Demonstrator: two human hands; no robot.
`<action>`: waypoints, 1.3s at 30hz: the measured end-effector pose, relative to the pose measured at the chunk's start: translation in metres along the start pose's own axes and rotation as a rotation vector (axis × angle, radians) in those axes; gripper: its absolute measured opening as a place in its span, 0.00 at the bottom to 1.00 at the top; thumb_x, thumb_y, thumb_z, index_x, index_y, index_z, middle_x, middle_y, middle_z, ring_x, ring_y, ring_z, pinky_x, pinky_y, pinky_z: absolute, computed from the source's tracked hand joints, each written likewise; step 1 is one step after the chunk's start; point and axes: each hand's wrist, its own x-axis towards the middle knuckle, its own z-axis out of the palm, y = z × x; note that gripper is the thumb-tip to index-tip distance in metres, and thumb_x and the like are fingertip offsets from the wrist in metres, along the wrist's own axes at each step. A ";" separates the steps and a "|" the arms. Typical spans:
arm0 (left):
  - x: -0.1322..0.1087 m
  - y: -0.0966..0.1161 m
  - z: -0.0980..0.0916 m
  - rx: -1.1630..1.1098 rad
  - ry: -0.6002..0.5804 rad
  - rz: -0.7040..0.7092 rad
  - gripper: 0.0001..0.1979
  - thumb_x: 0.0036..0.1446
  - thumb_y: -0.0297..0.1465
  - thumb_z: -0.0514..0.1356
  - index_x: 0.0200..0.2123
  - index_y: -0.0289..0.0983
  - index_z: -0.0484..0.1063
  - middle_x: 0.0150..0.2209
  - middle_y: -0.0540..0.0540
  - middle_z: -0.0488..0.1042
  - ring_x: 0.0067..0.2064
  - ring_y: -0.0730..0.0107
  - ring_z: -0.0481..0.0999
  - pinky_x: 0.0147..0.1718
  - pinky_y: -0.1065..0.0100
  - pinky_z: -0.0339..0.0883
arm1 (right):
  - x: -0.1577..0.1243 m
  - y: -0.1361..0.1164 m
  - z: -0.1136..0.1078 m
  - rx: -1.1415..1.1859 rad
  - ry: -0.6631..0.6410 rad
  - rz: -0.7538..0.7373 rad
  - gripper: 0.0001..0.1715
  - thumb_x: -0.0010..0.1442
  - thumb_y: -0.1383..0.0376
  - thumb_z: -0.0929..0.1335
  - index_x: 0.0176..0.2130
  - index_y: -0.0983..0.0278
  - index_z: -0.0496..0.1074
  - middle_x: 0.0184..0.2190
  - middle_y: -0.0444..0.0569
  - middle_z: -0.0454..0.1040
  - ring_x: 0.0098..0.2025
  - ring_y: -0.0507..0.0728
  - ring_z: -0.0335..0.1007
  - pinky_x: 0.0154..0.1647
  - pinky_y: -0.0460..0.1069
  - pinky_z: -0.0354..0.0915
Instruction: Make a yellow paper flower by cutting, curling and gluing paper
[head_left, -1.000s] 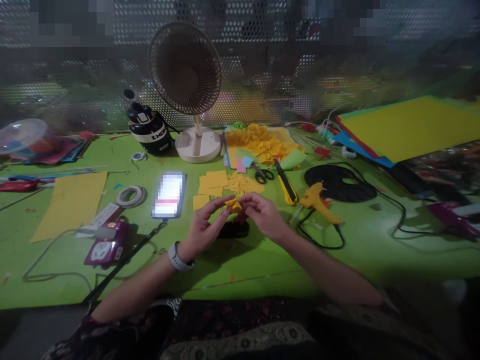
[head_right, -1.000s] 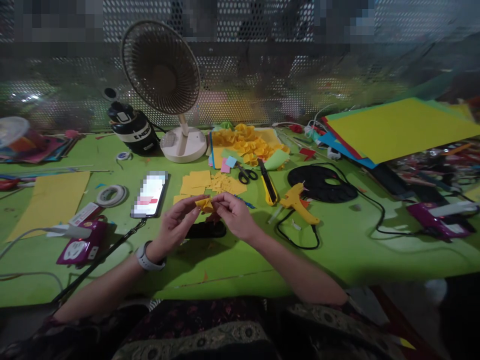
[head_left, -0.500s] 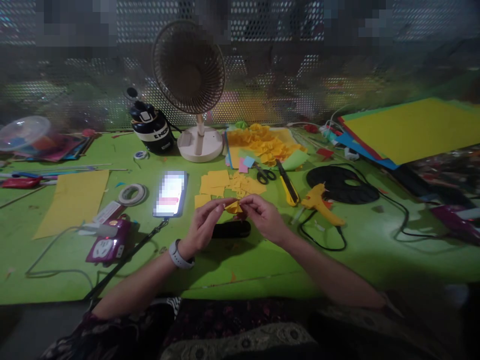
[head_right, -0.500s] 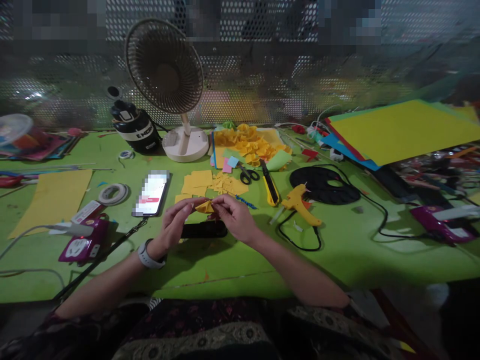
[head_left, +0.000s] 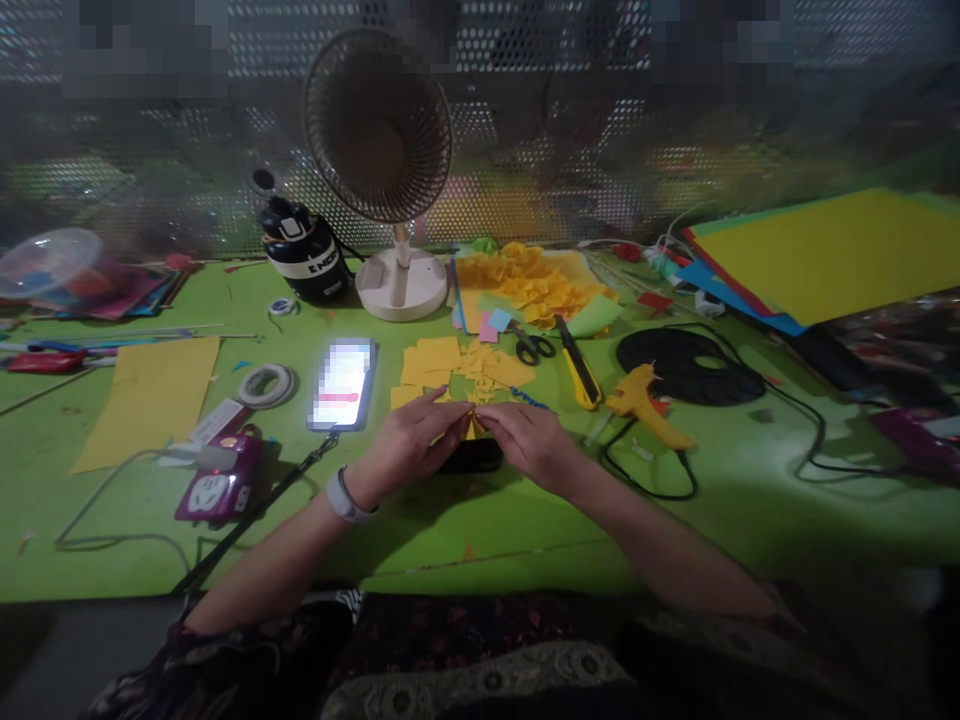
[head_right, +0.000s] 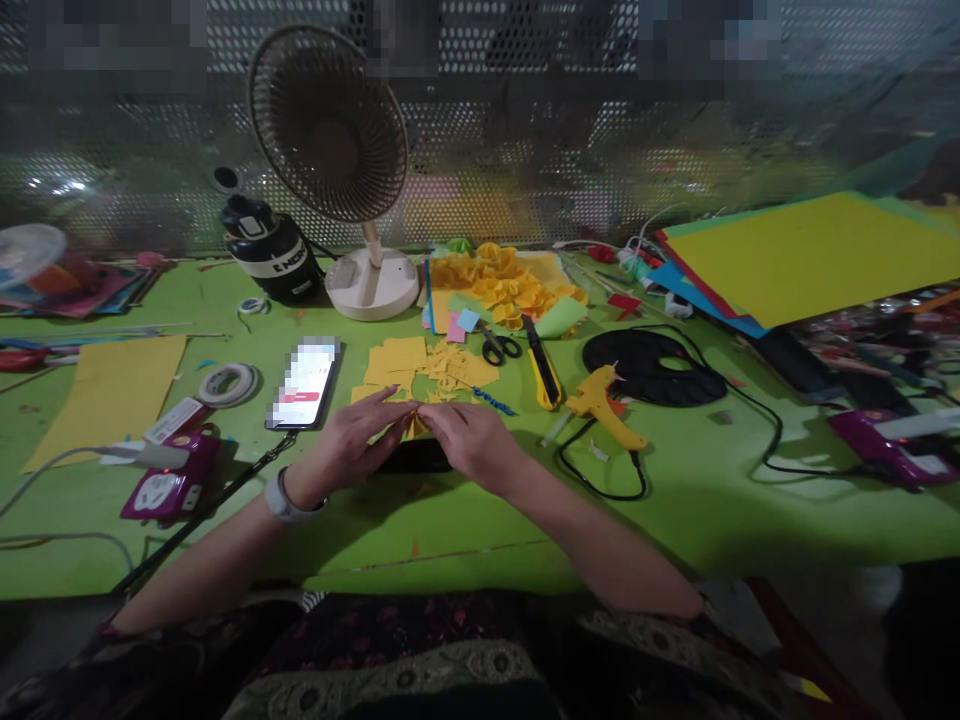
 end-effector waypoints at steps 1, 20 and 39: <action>0.000 0.000 0.000 0.016 -0.006 0.003 0.14 0.64 0.24 0.55 0.52 0.33 0.69 0.40 0.43 0.82 0.35 0.70 0.82 0.55 0.51 0.72 | 0.000 0.000 0.000 -0.008 -0.006 -0.001 0.14 0.69 0.64 0.61 0.45 0.62 0.74 0.38 0.54 0.81 0.37 0.59 0.77 0.40 0.53 0.71; -0.004 -0.007 0.000 0.100 -0.015 0.001 0.28 0.63 0.17 0.49 0.66 0.33 0.53 0.57 0.33 0.73 0.59 0.60 0.73 0.59 0.49 0.67 | 0.007 -0.008 -0.016 0.507 0.093 0.436 0.15 0.65 0.54 0.66 0.40 0.63 0.71 0.32 0.49 0.78 0.29 0.55 0.79 0.31 0.49 0.73; 0.001 0.016 0.014 -0.893 0.168 -0.858 0.11 0.59 0.35 0.61 0.38 0.33 0.78 0.33 0.43 0.82 0.34 0.66 0.82 0.40 0.63 0.79 | 0.012 -0.013 -0.021 1.054 -0.022 0.617 0.16 0.60 0.54 0.70 0.35 0.65 0.71 0.27 0.45 0.77 0.24 0.49 0.73 0.25 0.44 0.68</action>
